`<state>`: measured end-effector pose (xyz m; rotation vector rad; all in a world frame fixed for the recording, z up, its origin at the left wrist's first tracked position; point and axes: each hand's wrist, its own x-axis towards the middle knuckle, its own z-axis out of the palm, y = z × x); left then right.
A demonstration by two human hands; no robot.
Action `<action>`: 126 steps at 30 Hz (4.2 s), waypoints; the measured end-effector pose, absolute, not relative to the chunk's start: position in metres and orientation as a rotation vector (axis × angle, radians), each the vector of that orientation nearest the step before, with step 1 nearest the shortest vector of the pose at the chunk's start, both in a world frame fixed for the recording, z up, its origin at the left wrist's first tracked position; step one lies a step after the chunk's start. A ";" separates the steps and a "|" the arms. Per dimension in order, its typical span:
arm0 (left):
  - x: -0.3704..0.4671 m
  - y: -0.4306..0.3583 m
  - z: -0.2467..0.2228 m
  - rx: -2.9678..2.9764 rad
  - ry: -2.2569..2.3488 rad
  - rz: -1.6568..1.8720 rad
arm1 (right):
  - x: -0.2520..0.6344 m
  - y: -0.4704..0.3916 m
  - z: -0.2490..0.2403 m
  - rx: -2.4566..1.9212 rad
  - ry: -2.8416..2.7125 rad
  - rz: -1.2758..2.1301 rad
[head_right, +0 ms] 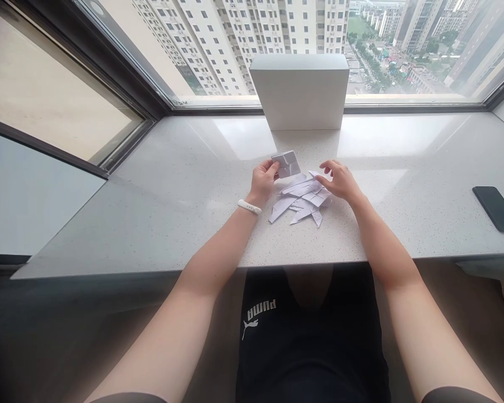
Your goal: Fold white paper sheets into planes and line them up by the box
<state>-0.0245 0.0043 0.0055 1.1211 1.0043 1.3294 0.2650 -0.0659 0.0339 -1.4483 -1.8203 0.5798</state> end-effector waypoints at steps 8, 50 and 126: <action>-0.024 0.004 0.007 1.116 1.015 1.327 | 0.278 -0.083 0.038 -1.735 -1.932 0.810; -0.005 -0.025 0.011 1.423 0.727 1.105 | 0.244 -0.058 0.008 -1.072 -1.373 0.839; -0.026 -0.013 0.014 1.804 0.855 0.974 | 0.250 -0.061 0.013 -1.258 -1.478 0.971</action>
